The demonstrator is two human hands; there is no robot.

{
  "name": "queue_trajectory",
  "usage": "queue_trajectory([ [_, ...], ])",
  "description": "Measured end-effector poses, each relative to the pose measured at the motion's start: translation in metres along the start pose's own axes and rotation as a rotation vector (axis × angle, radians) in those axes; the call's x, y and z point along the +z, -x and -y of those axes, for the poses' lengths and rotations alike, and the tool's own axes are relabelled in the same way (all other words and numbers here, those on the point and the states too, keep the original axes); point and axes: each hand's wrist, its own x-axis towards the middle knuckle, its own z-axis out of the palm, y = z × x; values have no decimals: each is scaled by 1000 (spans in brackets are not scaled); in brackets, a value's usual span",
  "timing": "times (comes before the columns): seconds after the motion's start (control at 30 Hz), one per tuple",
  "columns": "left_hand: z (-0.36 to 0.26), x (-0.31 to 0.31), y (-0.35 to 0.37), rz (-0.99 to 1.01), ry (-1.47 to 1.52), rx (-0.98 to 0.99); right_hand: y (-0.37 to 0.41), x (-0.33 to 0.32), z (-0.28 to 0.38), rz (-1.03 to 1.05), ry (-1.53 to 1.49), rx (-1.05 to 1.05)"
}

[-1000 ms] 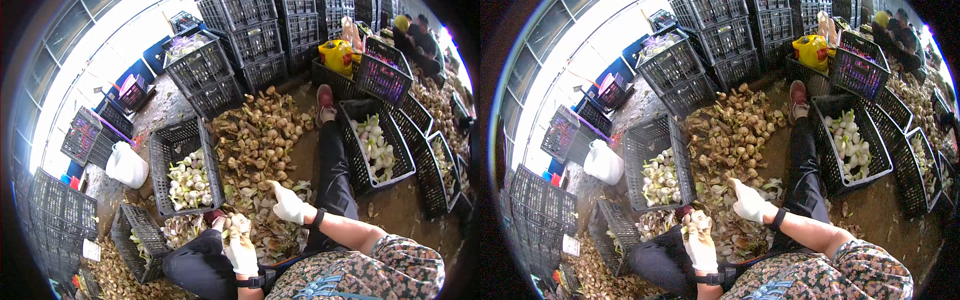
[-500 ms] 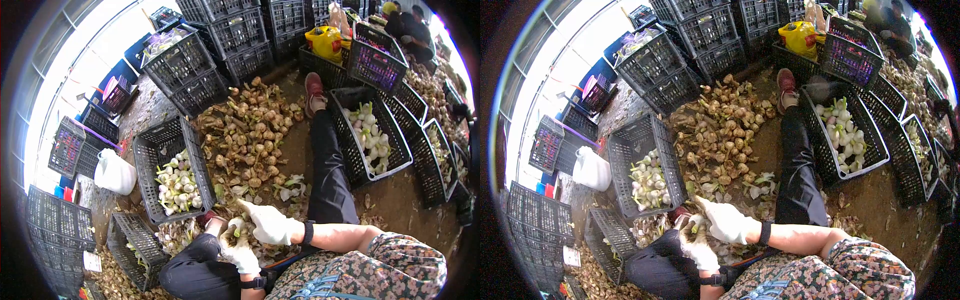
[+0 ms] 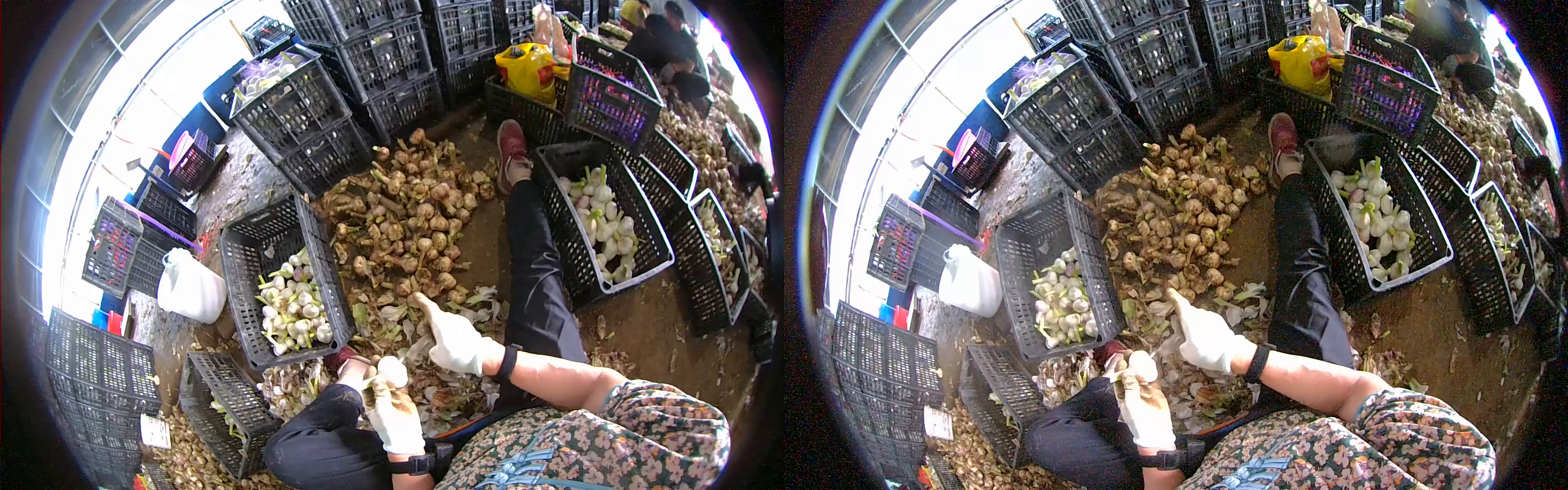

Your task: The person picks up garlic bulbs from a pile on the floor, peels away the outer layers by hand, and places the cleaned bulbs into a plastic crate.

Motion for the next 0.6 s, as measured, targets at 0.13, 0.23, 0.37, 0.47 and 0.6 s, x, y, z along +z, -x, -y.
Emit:
queue_trajectory([
  [0.13,5,-12,-14,182,227,-104,8,34,-85,280,349,-88],
  [0.23,8,-40,-50,231,187,-134,15,33,-118,882,521,35],
  [0.37,-69,22,-85,32,545,-19,-32,26,-148,181,457,299],
  [0.47,-66,17,-88,72,294,19,-73,32,-186,219,599,391],
  [0.6,-17,-3,-76,-47,43,-126,-99,57,-241,144,630,499],
])
